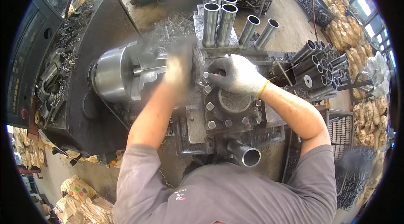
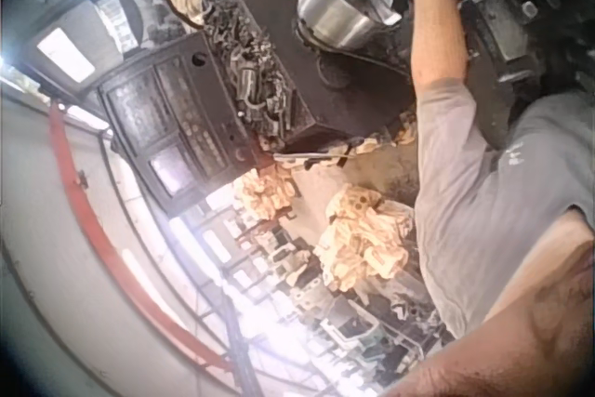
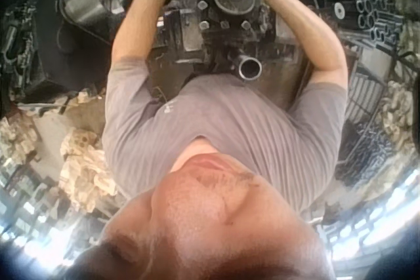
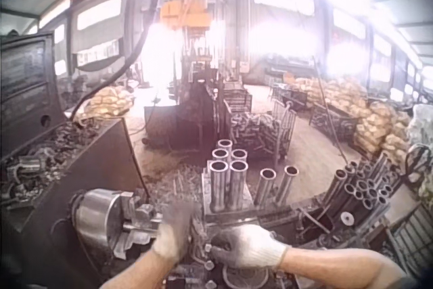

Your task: The person operates a metal turning lathe, repeatedly loading cylindrical metal blanks into the chuck, starting the machine, and removing finished parts. The finished parts are placed into a wire basket nearby.

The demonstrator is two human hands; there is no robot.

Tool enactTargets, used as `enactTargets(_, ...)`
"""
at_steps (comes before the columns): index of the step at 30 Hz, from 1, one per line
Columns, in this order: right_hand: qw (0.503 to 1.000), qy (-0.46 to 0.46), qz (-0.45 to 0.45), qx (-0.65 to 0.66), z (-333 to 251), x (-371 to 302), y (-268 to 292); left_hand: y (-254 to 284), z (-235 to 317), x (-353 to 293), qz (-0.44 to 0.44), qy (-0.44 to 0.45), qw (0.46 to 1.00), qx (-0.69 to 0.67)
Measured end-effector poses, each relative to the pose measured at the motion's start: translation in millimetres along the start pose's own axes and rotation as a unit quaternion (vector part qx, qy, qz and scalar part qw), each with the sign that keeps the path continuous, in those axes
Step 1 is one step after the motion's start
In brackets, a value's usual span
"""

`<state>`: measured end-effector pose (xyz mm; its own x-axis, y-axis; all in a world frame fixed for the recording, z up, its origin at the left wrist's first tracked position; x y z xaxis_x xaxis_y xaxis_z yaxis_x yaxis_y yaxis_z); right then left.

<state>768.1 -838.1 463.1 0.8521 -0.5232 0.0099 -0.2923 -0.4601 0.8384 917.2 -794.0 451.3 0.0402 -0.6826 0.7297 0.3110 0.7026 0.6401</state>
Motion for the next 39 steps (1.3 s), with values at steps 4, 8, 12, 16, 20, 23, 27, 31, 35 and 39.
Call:
enactTargets(4, 1.000, -0.010, -0.007, 0.012, 10.0, -5.4, -2.0, 118.3, -82.0, 98.5, 0.307, 0.228, 0.897, -0.223)
enactTargets(8, 1.000, -0.009, 0.009, 0.013, 8.9, -5.2, 2.4, 169.5, -45.4, 107.6, 0.254, 0.056, 0.944, 0.203)
enactTargets(12, 1.000, 0.002, 0.008, -0.002, 9.1, -2.8, 0.3, 48.1, -84.2, 48.3, -0.308, 0.295, 0.891, 0.157)
enactTargets(16, 0.999, -0.038, -0.016, 0.001, 7.5, -6.4, 1.3, 41.7, 6.4, -8.8, -0.304, 0.169, 0.932, -0.106)
enactTargets(20, 1.000, -0.016, -0.012, -0.016, 4.0, -4.3, 1.4, 11.1, 26.9, -41.6, -0.297, 0.103, 0.932, -0.180)
enactTargets(23, 1.000, -0.016, -0.015, -0.017, 2.1, -6.3, 0.9, -5.2, 29.2, -49.8, -0.336, 0.098, 0.936, -0.036)
enactTargets(27, 0.999, -0.026, -0.016, -0.013, 0.4, -8.4, 5.0, -9.5, 11.1, -64.7, -0.354, 0.114, 0.928, 0.019)
enactTargets(31, 1.000, -0.020, -0.013, -0.019, 4.6, -6.6, 1.2, -9.7, 10.6, -83.2, -0.346, 0.094, 0.930, 0.075)
enactTargets(35, 1.000, -0.011, -0.002, 0.002, 1.9, -7.1, 4.3, -38.4, 10.2, -103.3, -0.330, 0.049, 0.930, 0.153)
enactTargets(39, 1.000, -0.012, 0.007, 0.010, 7.6, -5.7, -0.7, -58.7, 7.8, -134.3, -0.450, 0.206, 0.845, -0.203)
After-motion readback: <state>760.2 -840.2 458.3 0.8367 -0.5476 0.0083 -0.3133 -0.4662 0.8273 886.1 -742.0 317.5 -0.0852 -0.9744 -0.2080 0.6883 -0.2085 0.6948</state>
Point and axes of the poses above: each hand's wrist, its own x-axis towards the middle knuckle, its own y-axis out of the back of the hand, z = x × y, the point moved 9 cm from there along x, towards the middle knuckle
